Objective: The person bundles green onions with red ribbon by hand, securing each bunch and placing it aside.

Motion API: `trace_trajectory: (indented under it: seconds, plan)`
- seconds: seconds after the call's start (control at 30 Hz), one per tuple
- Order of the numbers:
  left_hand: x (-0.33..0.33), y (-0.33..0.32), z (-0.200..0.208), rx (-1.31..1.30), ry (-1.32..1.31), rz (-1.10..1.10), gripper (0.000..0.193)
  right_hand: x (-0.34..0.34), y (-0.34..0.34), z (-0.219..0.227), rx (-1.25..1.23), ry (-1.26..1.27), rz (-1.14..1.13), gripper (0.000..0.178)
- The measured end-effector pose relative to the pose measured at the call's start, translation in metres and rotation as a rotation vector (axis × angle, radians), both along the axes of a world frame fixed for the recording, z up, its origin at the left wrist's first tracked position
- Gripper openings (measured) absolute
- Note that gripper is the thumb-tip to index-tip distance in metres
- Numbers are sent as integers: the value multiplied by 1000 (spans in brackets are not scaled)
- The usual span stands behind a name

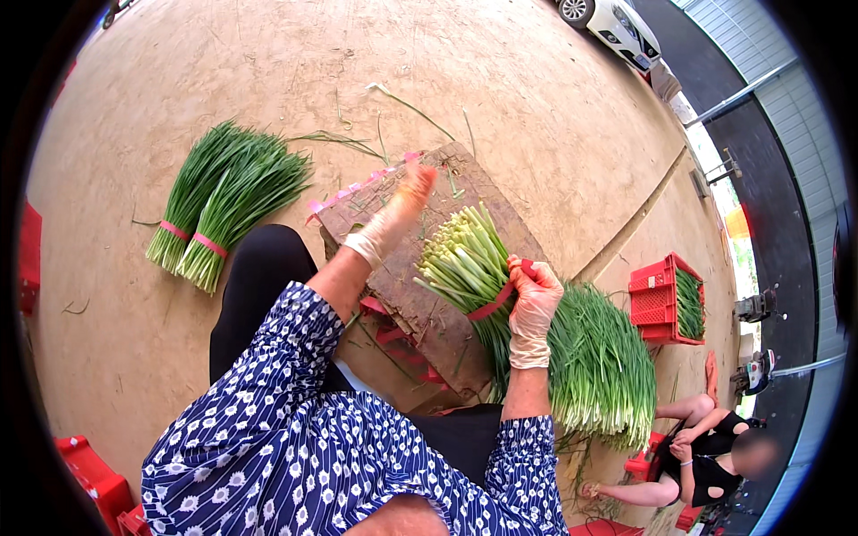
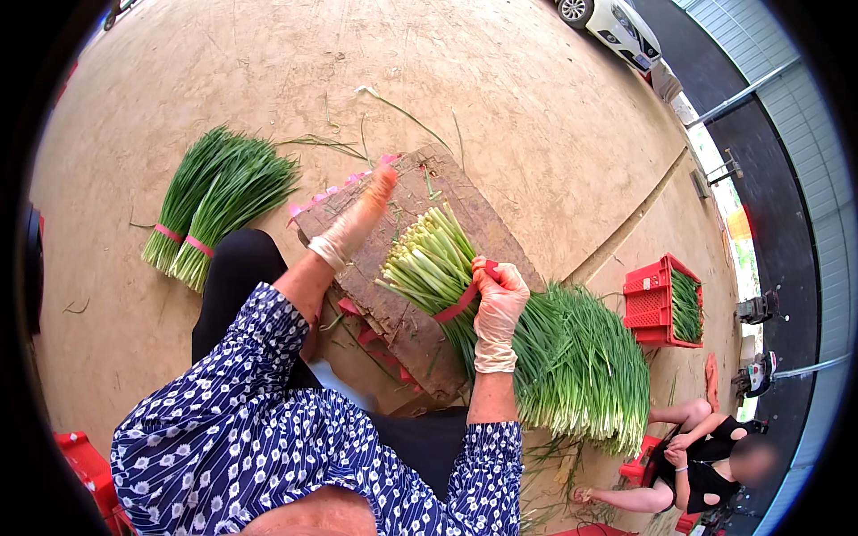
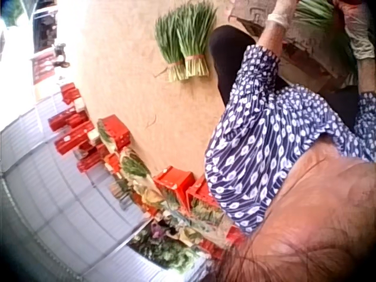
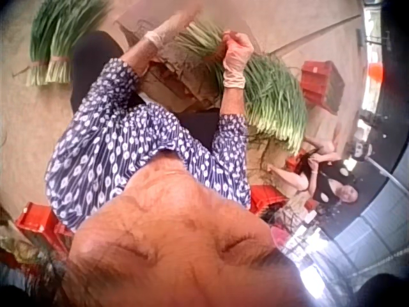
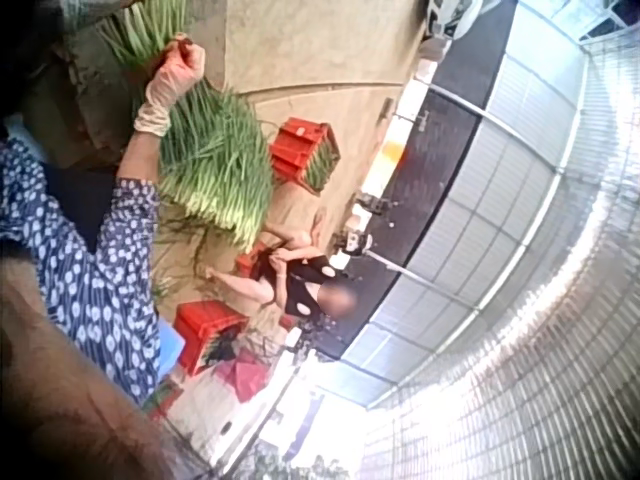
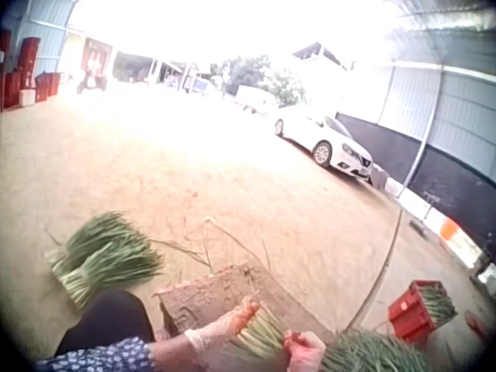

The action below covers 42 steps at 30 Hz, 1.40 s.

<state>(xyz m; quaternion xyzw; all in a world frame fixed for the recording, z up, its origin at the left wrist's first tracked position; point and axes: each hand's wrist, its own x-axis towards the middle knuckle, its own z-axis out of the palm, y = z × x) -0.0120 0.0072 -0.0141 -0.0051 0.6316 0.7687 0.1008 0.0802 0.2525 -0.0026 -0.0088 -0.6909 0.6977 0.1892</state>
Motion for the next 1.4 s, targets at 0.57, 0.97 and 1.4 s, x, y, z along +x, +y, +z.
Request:
trace_trajectory:
  seconds: [0.57, 0.97, 1.4]
  plan:
    - [0, 40, -28, -352, 537, 247, 48, -1, -18, -46, 371, 63, -2, 10]
    - [24, 69, -20, -1065, 1028, 59, 39, -2, -4, -54, -108, -123, 128, 9]
    - [92, 62, -17, -1241, 1008, -319, 15, -23, -1, -60, 10, -159, 111, 5]
